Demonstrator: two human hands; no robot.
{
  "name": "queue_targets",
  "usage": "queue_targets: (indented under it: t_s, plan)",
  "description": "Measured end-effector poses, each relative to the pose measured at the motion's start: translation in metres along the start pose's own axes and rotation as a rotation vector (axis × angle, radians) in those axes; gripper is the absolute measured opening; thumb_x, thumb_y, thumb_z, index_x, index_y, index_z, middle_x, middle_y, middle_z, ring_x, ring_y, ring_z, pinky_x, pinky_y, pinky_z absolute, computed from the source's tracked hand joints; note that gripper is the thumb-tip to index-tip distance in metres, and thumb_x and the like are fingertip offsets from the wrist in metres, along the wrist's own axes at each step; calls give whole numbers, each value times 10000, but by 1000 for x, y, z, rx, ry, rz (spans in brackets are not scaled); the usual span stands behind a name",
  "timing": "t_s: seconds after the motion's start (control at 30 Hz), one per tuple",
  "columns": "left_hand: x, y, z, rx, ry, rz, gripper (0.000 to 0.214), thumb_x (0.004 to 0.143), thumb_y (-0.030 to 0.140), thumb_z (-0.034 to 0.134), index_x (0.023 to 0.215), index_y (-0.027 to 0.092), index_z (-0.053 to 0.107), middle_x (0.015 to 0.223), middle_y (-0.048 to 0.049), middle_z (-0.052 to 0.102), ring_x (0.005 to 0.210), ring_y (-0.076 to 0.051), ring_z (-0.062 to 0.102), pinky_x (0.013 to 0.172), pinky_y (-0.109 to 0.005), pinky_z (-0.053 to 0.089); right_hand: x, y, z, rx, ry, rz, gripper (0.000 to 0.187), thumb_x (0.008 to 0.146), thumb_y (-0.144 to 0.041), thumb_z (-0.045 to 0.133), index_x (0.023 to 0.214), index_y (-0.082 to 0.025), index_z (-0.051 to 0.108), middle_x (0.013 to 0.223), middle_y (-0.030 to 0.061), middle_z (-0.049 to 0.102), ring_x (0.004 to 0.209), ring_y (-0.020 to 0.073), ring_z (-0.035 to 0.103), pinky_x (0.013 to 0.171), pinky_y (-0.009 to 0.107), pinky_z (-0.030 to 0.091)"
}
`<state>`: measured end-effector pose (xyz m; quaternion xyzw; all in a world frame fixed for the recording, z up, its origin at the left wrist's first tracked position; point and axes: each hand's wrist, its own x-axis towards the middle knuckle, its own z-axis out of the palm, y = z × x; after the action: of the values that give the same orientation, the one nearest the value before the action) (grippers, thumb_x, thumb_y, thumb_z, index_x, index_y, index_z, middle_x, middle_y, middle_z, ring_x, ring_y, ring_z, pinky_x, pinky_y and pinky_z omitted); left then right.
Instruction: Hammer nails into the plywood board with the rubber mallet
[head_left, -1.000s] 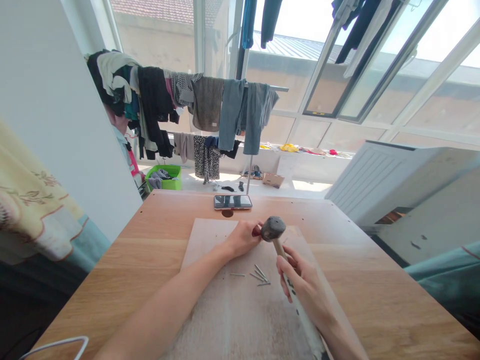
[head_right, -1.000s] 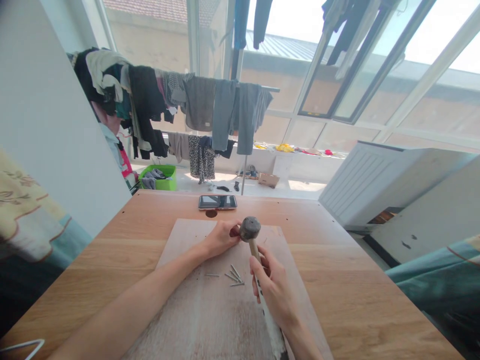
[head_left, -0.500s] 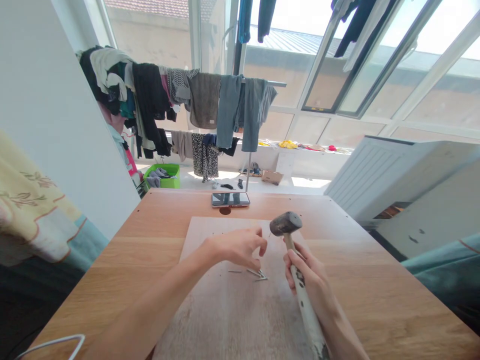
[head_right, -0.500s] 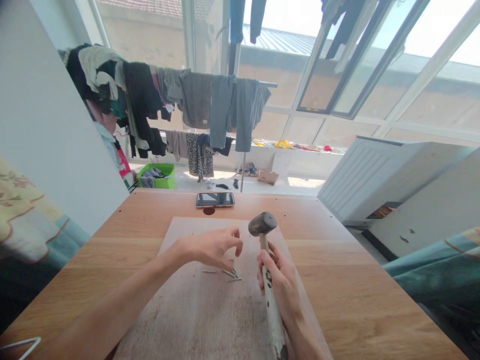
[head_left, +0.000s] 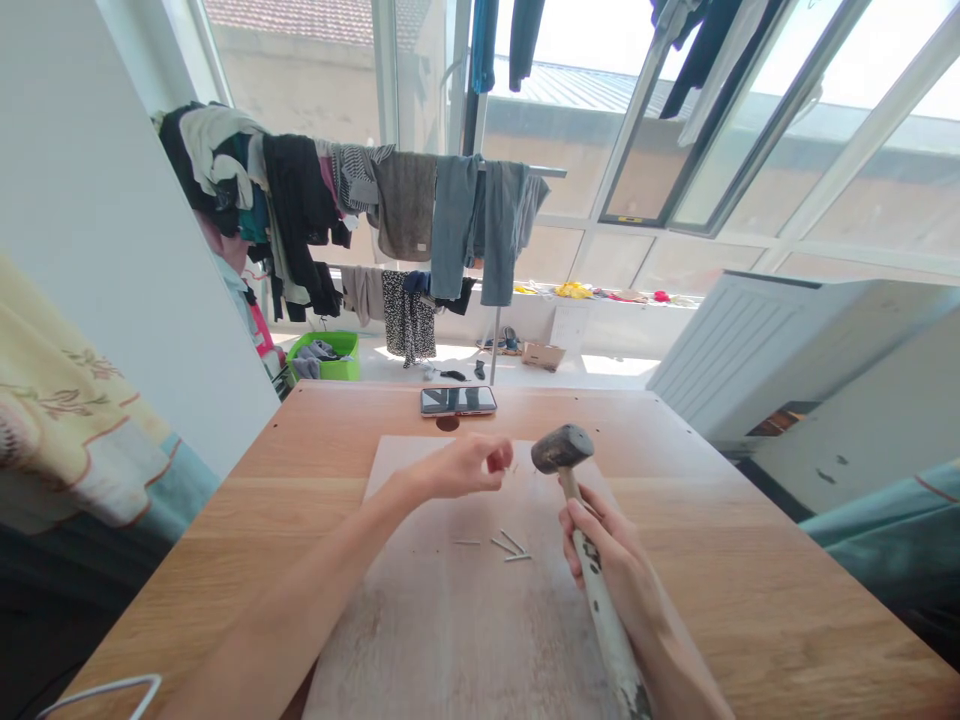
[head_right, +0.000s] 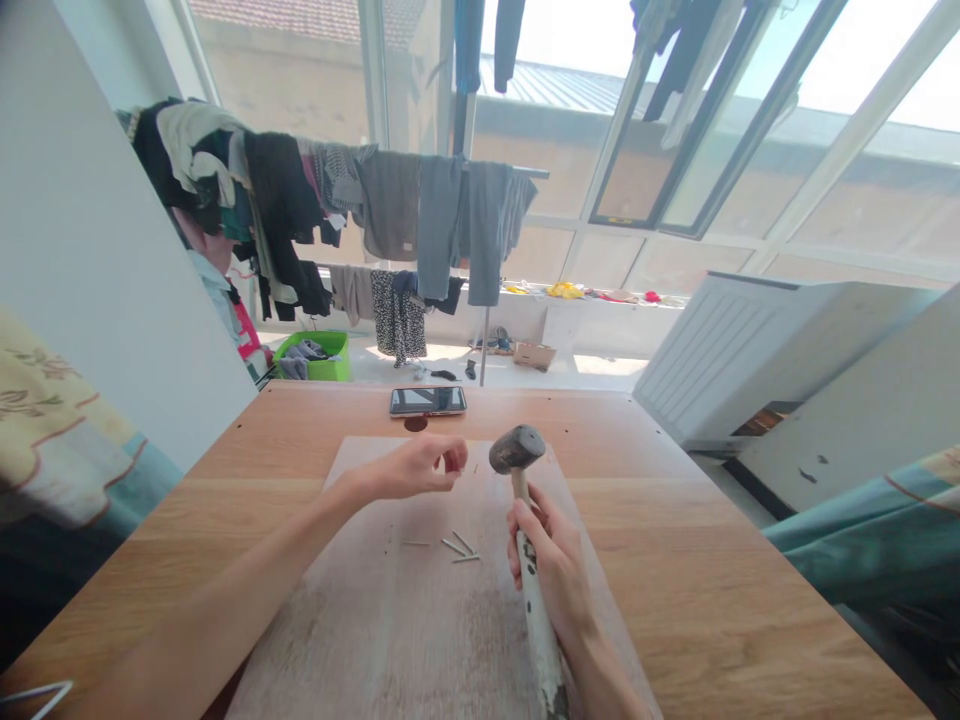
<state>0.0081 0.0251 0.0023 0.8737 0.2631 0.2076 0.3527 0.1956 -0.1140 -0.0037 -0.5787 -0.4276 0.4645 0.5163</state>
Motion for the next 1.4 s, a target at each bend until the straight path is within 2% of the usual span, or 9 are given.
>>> queue_targets:
  t_s: [0.07,0.17,0.27,0.37,0.63,0.83,1.03,1.2,1.4]
  plan:
    - [1,-16,1,-113,192,-49,159,793,132,601,943,155,646,804,-7,674,721,-130,610,702,-240,479,0,1,-1,4,-1,3,376,824,-588,626,818,-223,536,463,-85,485,373,80,412,337,172,353]
    - [0,-33,8,-207,284,-80,127,820,196,627,922,151,688,818,-24,703,747,-137,632,765,-260,505,0,2,-1,11,-12,0,358,840,-569,622,821,-223,532,479,-85,488,378,75,413,344,168,357]
    - [-2,-38,16,-256,263,-74,86,813,203,649,853,142,695,807,-30,704,745,-135,631,752,-246,511,0,0,0,2,-16,3,377,829,-585,622,795,-221,529,459,-81,484,371,75,403,340,168,346]
    - [-3,-36,18,-203,249,-50,73,813,176,634,826,142,697,791,-22,696,705,-119,599,697,-225,490,-1,-3,2,-20,-8,3,409,802,-615,632,793,-217,536,455,-73,503,368,78,421,339,172,351]
    - [-4,-41,18,-124,263,-33,109,810,144,607,856,142,706,791,-19,699,687,-113,581,683,-218,482,0,4,4,2,-33,-48,371,837,-566,631,837,-199,577,547,-73,507,375,64,430,330,172,362]
    - [-4,-43,16,-85,239,-26,120,803,120,598,841,144,709,788,-14,703,695,-116,582,692,-221,487,1,2,7,32,-28,-33,385,810,-573,662,836,-200,572,615,-76,489,366,55,428,312,179,358]
    - [-3,-41,19,-98,245,-31,103,820,161,631,871,149,719,854,-32,726,707,-120,608,688,-225,502,-2,1,9,16,-51,-45,369,826,-566,646,780,-211,559,527,-78,484,354,68,411,327,187,339]
    - [-1,-44,22,-135,268,-70,187,817,176,647,993,159,709,841,-27,748,712,-126,632,717,-239,517,-3,1,16,36,-97,-40,360,839,-556,637,922,-211,571,518,-84,486,374,76,406,361,194,344]
    - [-1,-45,25,-178,272,-79,282,804,177,660,1085,159,677,864,-33,751,754,-137,668,724,-242,529,3,4,25,87,-149,-64,459,872,-496,625,1204,-191,544,695,-76,488,408,53,420,360,183,365]
